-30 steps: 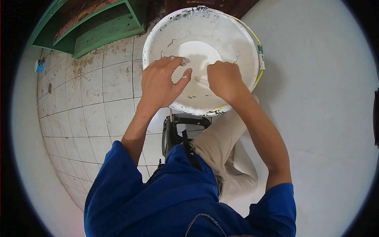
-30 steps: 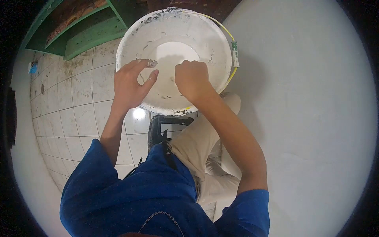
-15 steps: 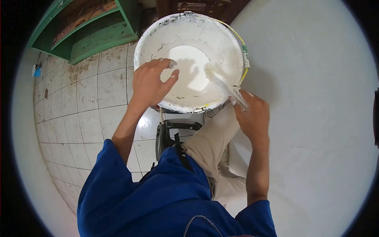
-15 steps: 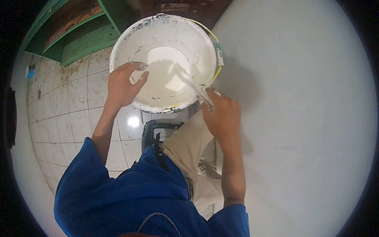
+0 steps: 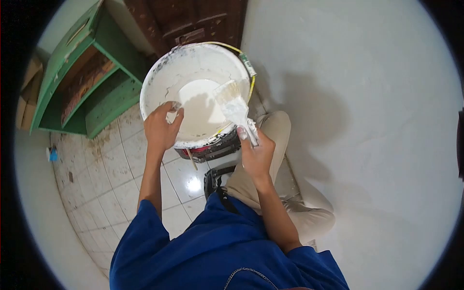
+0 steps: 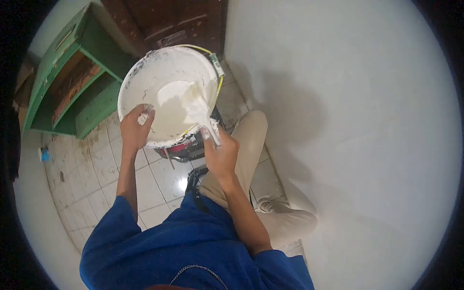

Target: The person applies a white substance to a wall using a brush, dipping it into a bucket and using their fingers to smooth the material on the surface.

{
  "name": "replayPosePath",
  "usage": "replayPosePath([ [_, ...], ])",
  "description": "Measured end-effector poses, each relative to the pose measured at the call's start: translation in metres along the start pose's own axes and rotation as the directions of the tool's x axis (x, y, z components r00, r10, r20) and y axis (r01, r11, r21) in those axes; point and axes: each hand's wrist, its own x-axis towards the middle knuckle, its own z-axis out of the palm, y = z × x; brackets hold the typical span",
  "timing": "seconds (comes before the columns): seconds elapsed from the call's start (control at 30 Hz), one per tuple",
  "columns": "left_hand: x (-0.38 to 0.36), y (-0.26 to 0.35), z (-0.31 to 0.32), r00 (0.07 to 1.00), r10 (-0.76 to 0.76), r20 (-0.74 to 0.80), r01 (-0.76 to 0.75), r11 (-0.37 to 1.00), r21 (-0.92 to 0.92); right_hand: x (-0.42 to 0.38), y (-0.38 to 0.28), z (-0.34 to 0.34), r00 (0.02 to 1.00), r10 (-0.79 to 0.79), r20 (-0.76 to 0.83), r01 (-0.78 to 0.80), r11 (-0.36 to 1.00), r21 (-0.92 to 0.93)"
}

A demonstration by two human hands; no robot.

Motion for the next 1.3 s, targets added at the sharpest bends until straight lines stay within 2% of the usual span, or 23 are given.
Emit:
replayPosePath([
  [0.03, 0.000, -0.001, 0.001, 1.000, -0.010, 0.008, 0.010, 1.000, 0.005, -0.002, -0.001, -0.002, 1.000, -0.004, 0.005, 0.004, 1.000, 0.006],
  [0.07, 0.000, -0.001, 0.001, 1.000, -0.001, 0.023, 0.001, 1.000, 0.011, -0.004, 0.001, -0.003, 0.997, -0.081, -0.015, 0.080, 0.996, -0.032],
  [0.2, 0.001, 0.007, -0.004, 0.994, -0.027, 0.109, 0.021, 0.998, 0.061, -0.005, 0.016, 0.003, 0.990, -0.141, -0.004, 0.140, 0.987, -0.077],
  [0.3, -0.002, 0.004, -0.004, 0.994, -0.018, 0.107, 0.012, 0.998, 0.057, -0.010, 0.006, 0.000, 0.991, 0.051, 0.120, -0.039, 0.994, -0.101],
  [0.4, -0.001, 0.004, -0.001, 0.996, -0.013, 0.087, 0.009, 0.999, 0.051, -0.011, 0.019, 0.007, 0.985, 0.139, 0.106, -0.136, 0.990, -0.032],
  [0.5, -0.003, 0.003, -0.003, 0.997, -0.006, 0.076, 0.002, 0.998, 0.059, -0.009, 0.025, 0.001, 0.950, 0.219, 0.221, -0.232, 0.972, 0.031],
  [0.6, -0.004, -0.003, 0.002, 0.998, 0.026, 0.057, -0.028, 0.999, 0.039, -0.019, 0.029, 0.007, 0.985, 0.148, 0.089, -0.173, 0.843, 0.510],
  [0.63, -0.005, -0.011, 0.006, 0.998, 0.026, 0.061, -0.026, 1.000, 0.000, -0.019, 0.022, 0.002, 0.983, 0.175, 0.062, -0.178, 0.793, 0.582],
  [0.7, -0.007, -0.013, 0.008, 0.993, 0.102, 0.060, -0.099, 0.993, -0.061, -0.017, 0.007, -0.017, 0.974, 0.226, -0.004, -0.157, 0.691, 0.705],
  [0.73, -0.006, -0.020, 0.012, 0.976, 0.218, 0.013, -0.218, 0.975, 0.043, -0.018, 0.003, -0.031, 0.962, 0.273, -0.011, -0.169, 0.624, 0.763],
  [0.77, -0.007, -0.017, 0.018, 0.982, 0.191, -0.012, -0.190, 0.981, 0.046, -0.020, 0.005, -0.044, 0.950, 0.311, -0.013, -0.168, 0.550, 0.818],
  [0.8, -0.011, -0.007, 0.024, 0.978, 0.205, -0.032, -0.206, 0.978, -0.019, -0.024, 0.015, -0.062, 0.974, 0.222, -0.047, -0.083, 0.542, 0.836],
  [0.87, -0.029, 0.041, 0.032, 0.948, 0.318, -0.032, -0.315, 0.946, 0.071, -0.040, 0.032, -0.097, 0.930, 0.303, -0.210, -0.022, 0.614, 0.789],
  [0.9, -0.038, 0.060, 0.042, 0.915, 0.402, -0.041, -0.404, 0.914, -0.045, -0.051, 0.039, -0.116, 0.901, 0.340, -0.271, -0.013, 0.644, 0.765],
  [0.93, -0.054, 0.093, 0.049, 0.925, 0.379, 0.035, -0.360, 0.901, -0.244, -0.066, 0.045, -0.140, 0.852, 0.419, -0.312, -0.110, 0.727, 0.677],
  [0.97, -0.067, 0.126, 0.057, 0.927, 0.357, 0.115, -0.280, 0.863, -0.420, -0.083, 0.055, -0.157, 0.834, 0.422, -0.355, -0.037, 0.686, 0.727],
  [1.0, -0.074, 0.147, 0.075, 0.875, 0.469, 0.116, -0.367, 0.801, -0.474, -0.097, 0.067, -0.170, 0.817, 0.424, -0.392, 0.036, 0.640, 0.767],
  [1.03, -0.083, 0.164, 0.099, 0.814, 0.571, 0.106, -0.441, 0.727, -0.526, -0.112, 0.083, -0.179, 0.777, 0.441, -0.448, 0.042, 0.675, 0.737],
  [1.1, -0.106, 0.209, 0.135, 0.740, 0.636, 0.218, -0.384, 0.665, -0.640, -0.139, 0.117, -0.190, 0.696, 0.470, -0.543, 0.028, 0.738, 0.674],
  [1.23, -0.149, 0.267, 0.222, 0.550, 0.677, 0.488, -0.077, 0.623, -0.778, -0.157, 0.166, -0.203, 0.543, 0.626, -0.560, 0.044, 0.645, 0.763],
  [1.3, -0.158, 0.286, 0.252, 0.459, 0.743, 0.488, -0.167, 0.611, -0.774, -0.170, 0.194, -0.208, 0.475, 0.680, -0.559, 0.007, 0.632, 0.775],
])
